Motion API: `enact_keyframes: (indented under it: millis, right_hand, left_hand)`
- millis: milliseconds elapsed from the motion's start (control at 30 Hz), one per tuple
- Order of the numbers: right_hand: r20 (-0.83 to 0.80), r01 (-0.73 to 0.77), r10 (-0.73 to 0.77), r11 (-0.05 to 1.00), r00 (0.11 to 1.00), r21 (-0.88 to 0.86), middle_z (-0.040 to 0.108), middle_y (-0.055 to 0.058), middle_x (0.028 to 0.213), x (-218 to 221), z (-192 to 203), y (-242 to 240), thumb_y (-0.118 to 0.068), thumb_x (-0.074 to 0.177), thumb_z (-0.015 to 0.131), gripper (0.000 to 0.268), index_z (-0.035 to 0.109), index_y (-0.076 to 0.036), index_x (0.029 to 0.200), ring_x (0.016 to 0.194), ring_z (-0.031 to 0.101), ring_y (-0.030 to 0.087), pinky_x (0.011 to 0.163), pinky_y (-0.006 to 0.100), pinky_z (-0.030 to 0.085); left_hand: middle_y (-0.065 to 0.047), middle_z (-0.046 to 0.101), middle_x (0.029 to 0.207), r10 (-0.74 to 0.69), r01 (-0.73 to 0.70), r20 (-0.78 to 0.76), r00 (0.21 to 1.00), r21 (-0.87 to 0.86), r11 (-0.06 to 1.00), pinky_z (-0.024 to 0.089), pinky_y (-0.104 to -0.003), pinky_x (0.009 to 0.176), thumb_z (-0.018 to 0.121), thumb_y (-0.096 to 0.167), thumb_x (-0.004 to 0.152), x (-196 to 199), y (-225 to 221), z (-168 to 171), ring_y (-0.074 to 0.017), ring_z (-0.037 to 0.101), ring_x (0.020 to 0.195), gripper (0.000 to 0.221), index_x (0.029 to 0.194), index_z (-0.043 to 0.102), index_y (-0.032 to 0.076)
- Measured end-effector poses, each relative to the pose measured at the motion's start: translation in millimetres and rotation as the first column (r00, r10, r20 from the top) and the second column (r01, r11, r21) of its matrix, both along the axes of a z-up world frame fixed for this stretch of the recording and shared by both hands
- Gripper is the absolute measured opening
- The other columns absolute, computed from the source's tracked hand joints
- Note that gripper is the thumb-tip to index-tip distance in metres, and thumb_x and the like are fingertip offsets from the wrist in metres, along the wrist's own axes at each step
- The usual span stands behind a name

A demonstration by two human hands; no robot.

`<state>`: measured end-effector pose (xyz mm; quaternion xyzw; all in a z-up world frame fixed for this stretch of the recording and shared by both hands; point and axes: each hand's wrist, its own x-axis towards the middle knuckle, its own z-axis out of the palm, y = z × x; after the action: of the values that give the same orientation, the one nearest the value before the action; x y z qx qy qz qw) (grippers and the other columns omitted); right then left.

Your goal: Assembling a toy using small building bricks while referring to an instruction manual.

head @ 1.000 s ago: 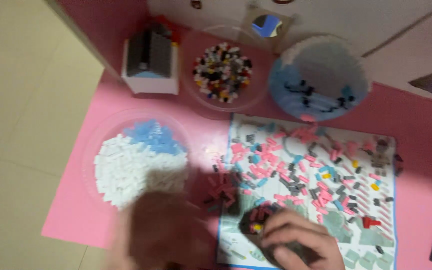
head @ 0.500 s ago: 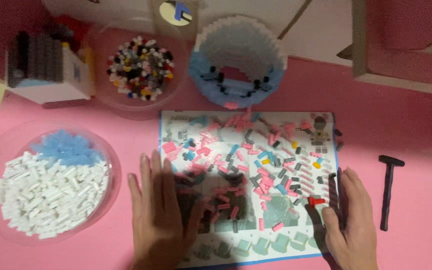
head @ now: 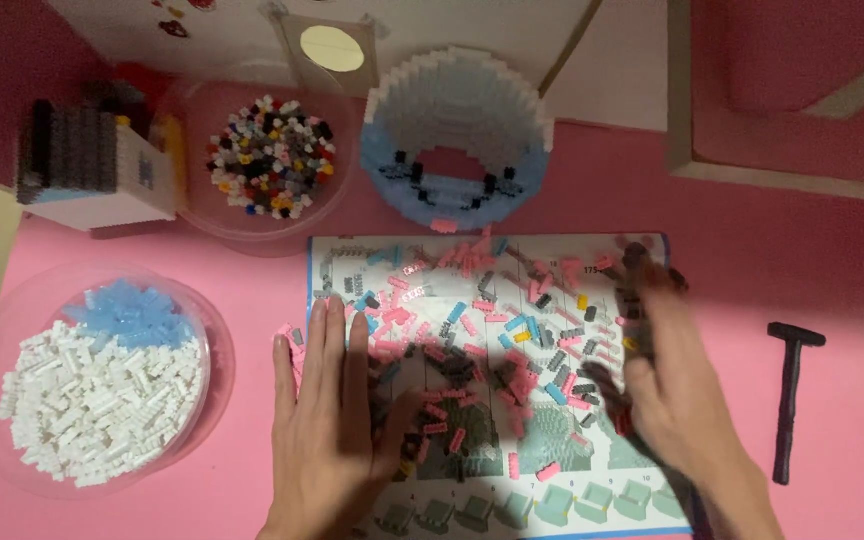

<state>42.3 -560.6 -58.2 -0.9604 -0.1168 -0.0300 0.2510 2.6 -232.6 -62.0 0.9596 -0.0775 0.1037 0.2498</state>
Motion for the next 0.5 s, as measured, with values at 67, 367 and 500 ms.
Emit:
enact_keyframes:
  millis: [67, 367, 500]
  right_hand:
    - [0.100, 0.071, -0.067, 0.997, 0.993, -0.035, 0.065, 0.028, 0.129, 10, -3, -11, -0.024, 0.101, 0.061, 0.050, 0.057, 0.007, 0.140, 0.112, 0.064, 0.039, 0.092, 0.049, 0.053]
    - [0.172, -0.375, 0.401, 0.912, 0.900, -0.166, 0.081, 0.018, 0.110, 64, 48, 56, -0.026, 0.099, 0.069, 0.033, 0.075, 0.002, 0.116, 0.087, 0.078, 0.029, 0.076, 0.036, 0.066]
    - [0.249, -0.498, 0.534, 0.845, 0.808, -0.197, 0.077, 0.014, 0.129, 69, 38, 102, -0.021, 0.098, 0.071, 0.034, 0.070, -0.004, 0.128, 0.111, 0.076, 0.028, 0.096, 0.038, 0.065]
  left_hand:
    - [-0.025, 0.032, 0.173, -0.005, 0.005, 0.012, 1.000, -0.050, 0.999, 0.012, -0.064, 0.132, 0.082, 0.038, 0.080, -1, 7, -6, -0.0379, 0.027, 0.163, 0.102, 0.162, 0.035, 0.000]
    - [-0.021, 0.039, 0.166, -0.104, 0.165, 0.189, 0.976, -0.343, 0.925, 0.049, -0.054, 0.127, 0.082, 0.004, 0.088, 18, 7, 24, -0.0470, 0.045, 0.156, 0.068, 0.146, 0.050, -0.008]
    - [-0.027, 0.062, 0.142, -0.096, 0.132, 0.170, 0.981, -0.211, 0.969, 0.055, -0.048, 0.109, 0.068, 0.008, 0.093, 49, -4, 42, -0.0423, 0.063, 0.132, 0.038, 0.127, 0.064, -0.010]
